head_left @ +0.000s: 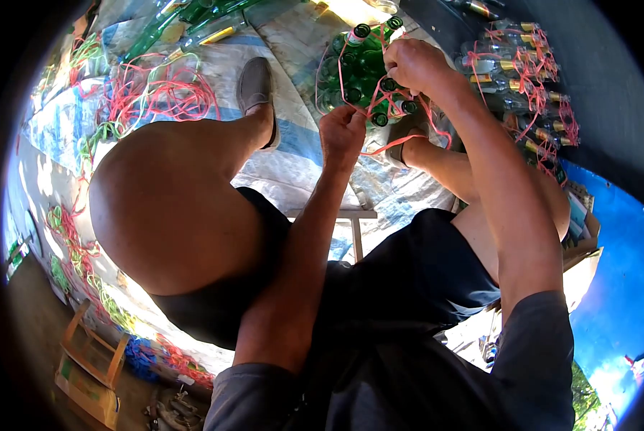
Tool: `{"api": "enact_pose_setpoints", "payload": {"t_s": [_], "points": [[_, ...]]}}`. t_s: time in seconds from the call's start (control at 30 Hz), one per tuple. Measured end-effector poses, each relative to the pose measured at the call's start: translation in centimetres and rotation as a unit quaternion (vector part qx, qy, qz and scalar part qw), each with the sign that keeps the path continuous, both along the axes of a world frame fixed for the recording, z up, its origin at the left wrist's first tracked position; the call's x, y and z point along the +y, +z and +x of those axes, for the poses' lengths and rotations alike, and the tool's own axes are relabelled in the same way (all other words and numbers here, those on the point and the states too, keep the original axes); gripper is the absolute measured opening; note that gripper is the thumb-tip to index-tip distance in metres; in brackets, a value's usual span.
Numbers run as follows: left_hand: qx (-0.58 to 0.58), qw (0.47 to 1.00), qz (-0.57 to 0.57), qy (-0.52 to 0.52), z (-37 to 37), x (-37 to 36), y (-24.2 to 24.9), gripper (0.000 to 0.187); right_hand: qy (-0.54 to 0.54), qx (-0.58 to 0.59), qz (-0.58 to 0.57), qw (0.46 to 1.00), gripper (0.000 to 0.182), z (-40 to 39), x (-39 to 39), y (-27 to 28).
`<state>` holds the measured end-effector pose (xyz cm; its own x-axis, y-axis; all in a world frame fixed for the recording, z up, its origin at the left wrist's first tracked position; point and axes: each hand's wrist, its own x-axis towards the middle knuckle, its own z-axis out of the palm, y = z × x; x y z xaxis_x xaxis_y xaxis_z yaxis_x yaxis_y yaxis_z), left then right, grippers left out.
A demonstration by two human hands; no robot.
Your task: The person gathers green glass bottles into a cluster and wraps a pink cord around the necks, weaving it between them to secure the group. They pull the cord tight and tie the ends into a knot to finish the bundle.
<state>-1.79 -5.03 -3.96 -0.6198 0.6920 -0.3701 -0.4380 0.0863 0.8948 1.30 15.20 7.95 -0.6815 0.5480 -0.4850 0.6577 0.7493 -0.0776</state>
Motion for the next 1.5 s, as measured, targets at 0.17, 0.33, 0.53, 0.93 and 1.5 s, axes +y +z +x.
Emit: {"api": "enact_pose_setpoints", "payload": {"t_s": [0.17,0.33,0.53,0.93,1.5], "points": [[0.102,0.992,-0.075,-0.028,-1.2,-0.2,0.6,0.022,-0.034,0.064,-0.083,0.994,0.015,1.5,1.3,-1.5],[0.169,0.979,-0.107,-0.033,-2.1,-0.7,1.5,0.021,-0.067,0.084,-0.096,0.99,0.021,2.8,0.7,-2.1],[0.235,0.958,-0.16,-0.048,-3.0,-0.9,3.4,0.021,-0.044,0.198,0.003,0.979,0.023,4.9,-2.0,-3.0],[0.397,0.883,-0.221,-0.114,-3.6,-1.2,6.0,0.032,-0.061,0.333,0.114,0.934,0.026,6.9,-12.6,-1.1],[0.645,0.644,-0.203,-0.357,-6.7,1.3,10.8,0.02,-0.144,0.311,0.005,0.939,0.02,6.9,-13.0,-4.9]]}}
